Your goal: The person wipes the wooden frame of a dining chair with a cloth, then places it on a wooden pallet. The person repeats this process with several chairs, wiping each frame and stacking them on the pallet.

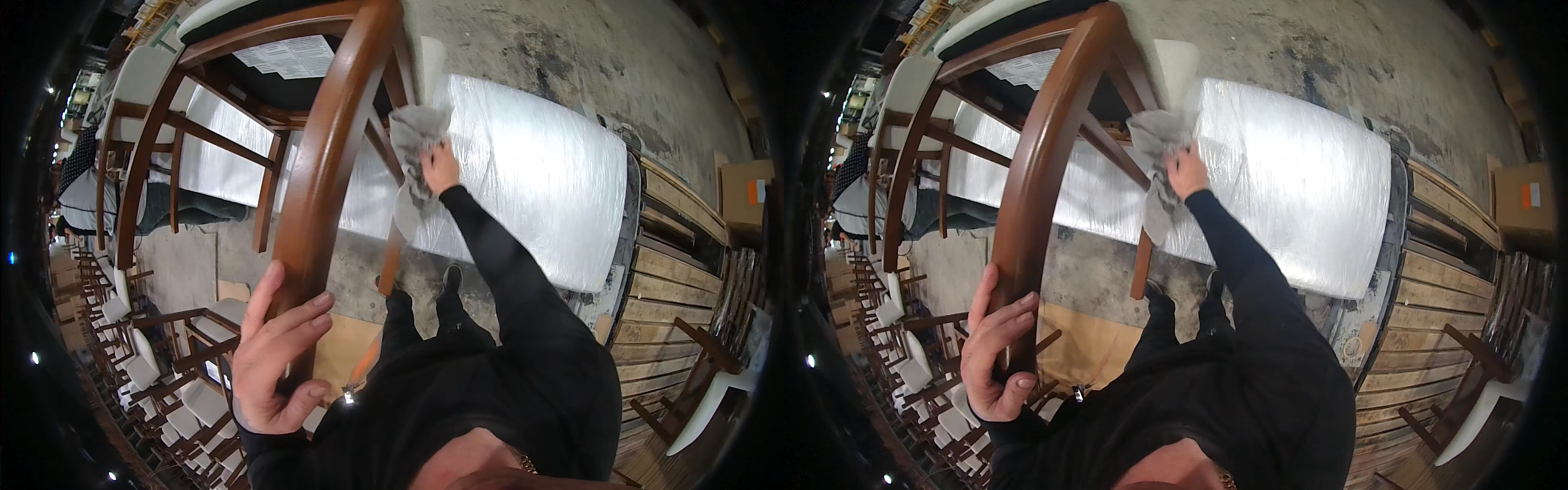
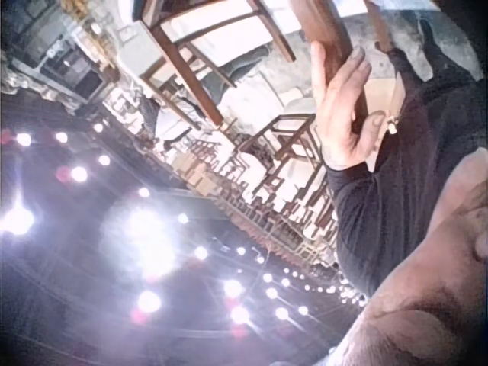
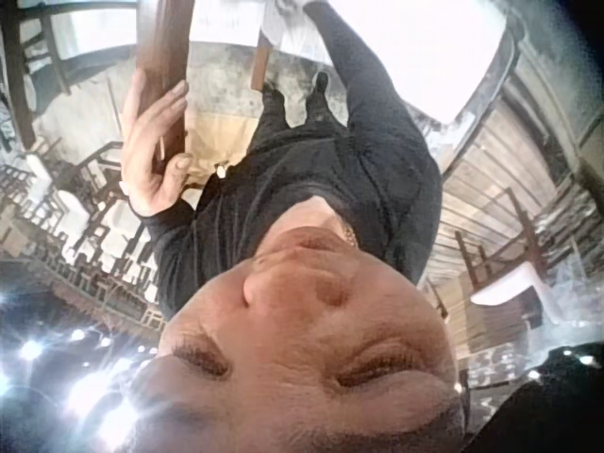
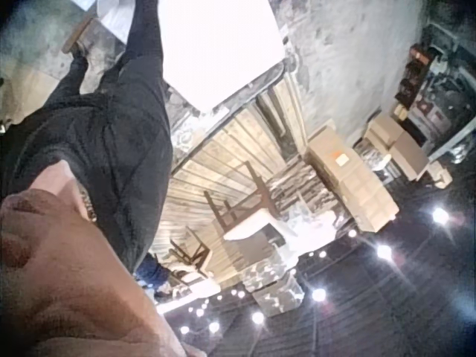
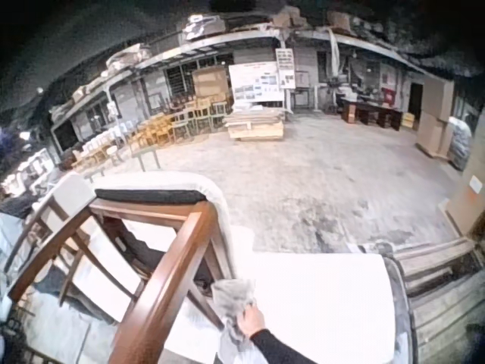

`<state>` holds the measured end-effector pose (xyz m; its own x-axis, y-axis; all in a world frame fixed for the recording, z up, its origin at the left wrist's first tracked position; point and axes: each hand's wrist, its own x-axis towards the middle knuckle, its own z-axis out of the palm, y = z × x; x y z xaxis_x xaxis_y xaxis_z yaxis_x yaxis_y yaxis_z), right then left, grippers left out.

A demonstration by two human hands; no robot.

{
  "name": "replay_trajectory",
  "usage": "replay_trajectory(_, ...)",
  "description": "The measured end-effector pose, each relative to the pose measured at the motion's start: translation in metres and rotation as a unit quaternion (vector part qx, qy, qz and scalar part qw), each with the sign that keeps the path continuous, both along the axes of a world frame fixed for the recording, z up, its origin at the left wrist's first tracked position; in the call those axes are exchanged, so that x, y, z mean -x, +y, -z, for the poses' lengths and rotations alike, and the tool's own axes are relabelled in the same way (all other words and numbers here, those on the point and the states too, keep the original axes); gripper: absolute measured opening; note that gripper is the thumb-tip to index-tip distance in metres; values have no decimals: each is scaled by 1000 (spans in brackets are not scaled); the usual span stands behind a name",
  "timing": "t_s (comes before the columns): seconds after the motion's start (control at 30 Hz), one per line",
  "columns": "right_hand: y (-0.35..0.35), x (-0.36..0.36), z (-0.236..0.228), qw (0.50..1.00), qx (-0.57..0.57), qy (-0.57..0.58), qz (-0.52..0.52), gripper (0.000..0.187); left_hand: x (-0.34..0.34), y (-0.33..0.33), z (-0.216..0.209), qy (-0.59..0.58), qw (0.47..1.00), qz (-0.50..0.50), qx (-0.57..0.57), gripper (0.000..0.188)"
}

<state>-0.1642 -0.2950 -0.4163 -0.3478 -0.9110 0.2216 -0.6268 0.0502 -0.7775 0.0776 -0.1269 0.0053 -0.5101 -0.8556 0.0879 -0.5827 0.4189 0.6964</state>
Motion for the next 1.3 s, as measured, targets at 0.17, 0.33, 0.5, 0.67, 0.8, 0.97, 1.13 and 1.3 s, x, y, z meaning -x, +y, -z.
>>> replay_trajectory(0.17, 118, -38, 48, 959, -226, 36, -165, 26, 1, 3, 5, 19, 999, -26, 1, 55)
replay_trajectory(0.33, 150, -46, -4, 931, -62, 156, -325, 18, 3, 5, 9, 22, 999, -27, 20, 54)
replay_trajectory(0.5, 84, -43, 7, 923, -135, 189, -308, 20, 5, 5, 9, 10, 999, -27, 30, 50)
replay_trajectory(0.67, 136, -75, -9, 892, -255, 82, -363, 23, 3, 4, 5, -2, 1000, -11, 24, 45)
replay_trajectory(0.8, 131, -77, -113, 969, 17, -234, -83, 39, 0, 0, -1, 11, 999, 18, 25, 42)
replay_trajectory(0.97, 27, -53, -239, 925, 309, -189, -114, 61, 0, -2, -2, 37, 999, 22, 27, 44)
replay_trajectory(1.13, 4, -46, -216, 969, 244, 41, -21, 65, 1, -2, -1, 32, 999, 20, 28, 43)
replay_trajectory(1.3, 46, -68, -67, 999, -30, 28, 27, 62, 4, -1, 1, 23, 999, 9, 22, 43)
